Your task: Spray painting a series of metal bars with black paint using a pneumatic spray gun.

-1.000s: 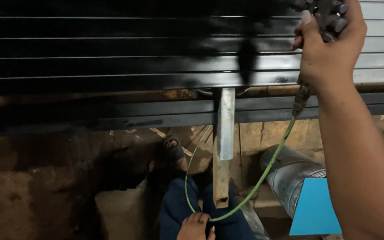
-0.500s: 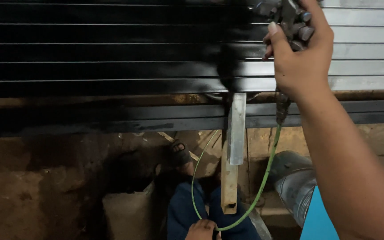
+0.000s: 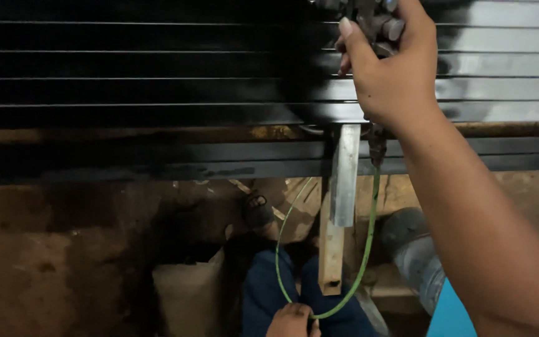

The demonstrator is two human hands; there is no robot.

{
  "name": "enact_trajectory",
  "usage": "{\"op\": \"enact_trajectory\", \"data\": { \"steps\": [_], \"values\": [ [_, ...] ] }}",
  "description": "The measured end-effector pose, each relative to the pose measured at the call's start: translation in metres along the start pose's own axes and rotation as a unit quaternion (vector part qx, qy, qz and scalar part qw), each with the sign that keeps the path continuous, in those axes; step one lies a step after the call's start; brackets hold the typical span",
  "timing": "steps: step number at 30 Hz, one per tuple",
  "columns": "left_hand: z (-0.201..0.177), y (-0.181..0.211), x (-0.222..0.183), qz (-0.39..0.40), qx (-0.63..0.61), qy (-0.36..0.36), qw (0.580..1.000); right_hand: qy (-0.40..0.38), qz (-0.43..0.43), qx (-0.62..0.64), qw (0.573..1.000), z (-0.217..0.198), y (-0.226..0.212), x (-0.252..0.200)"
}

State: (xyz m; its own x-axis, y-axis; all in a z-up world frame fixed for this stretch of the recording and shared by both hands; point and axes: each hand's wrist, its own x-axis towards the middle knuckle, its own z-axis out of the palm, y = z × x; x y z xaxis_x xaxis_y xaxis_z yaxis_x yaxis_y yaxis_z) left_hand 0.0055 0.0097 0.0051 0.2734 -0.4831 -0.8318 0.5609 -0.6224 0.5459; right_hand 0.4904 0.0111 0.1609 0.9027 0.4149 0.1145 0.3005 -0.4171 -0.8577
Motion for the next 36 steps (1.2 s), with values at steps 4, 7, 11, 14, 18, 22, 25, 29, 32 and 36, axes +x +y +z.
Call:
{"op": "enact_trajectory", "data": {
  "steps": [4, 7, 11, 14, 18, 22, 25, 29, 32, 36],
  "values": [
    [0.022, -0.032, 0.042, -0.013, 0.015, -0.042, 0.999, 0.001, -0.022, 0.025, 0.999, 0.012, -0.006, 0.005],
    [0.026, -0.029, 0.033, -0.026, 0.035, -0.086, 0.995, -0.019, 0.019, 0.087, 0.996, 0.018, -0.014, 0.002],
    [0.052, -0.046, 0.042, 0.004, 0.080, 0.004, 0.997, -0.042, 0.039, 0.183, 0.981, 0.026, -0.027, 0.006],
    [0.031, -0.031, 0.029, -0.012, 0.049, -0.005, 0.999, 0.002, 0.054, 0.151, 0.987, 0.032, -0.020, 0.010],
    [0.054, -0.050, 0.041, -0.006, 0.062, 0.029, 0.998, 0.038, 0.061, 0.085, 0.994, 0.025, -0.019, 0.010],
    [0.030, -0.033, 0.018, -0.017, 0.039, -0.006, 0.999, 0.046, 0.042, 0.083, 0.995, 0.022, 0.005, 0.007],
    [0.048, -0.052, 0.035, 0.013, 0.049, 0.010, 0.999, 0.082, 0.038, 0.093, 0.992, 0.015, 0.009, 0.010],
    [0.063, -0.064, 0.048, -0.004, 0.081, 0.079, 0.994, 0.067, 0.073, 0.065, 0.993, 0.003, 0.006, 0.006],
    [0.055, -0.059, 0.042, -0.026, 0.067, 0.023, 0.997, 0.077, 0.071, 0.056, 0.993, -0.006, 0.013, 0.004],
    [0.021, -0.028, 0.016, -0.054, 0.037, 0.025, 0.998, 0.107, 0.116, 0.063, 0.985, -0.015, 0.018, 0.003]
  ]
}}
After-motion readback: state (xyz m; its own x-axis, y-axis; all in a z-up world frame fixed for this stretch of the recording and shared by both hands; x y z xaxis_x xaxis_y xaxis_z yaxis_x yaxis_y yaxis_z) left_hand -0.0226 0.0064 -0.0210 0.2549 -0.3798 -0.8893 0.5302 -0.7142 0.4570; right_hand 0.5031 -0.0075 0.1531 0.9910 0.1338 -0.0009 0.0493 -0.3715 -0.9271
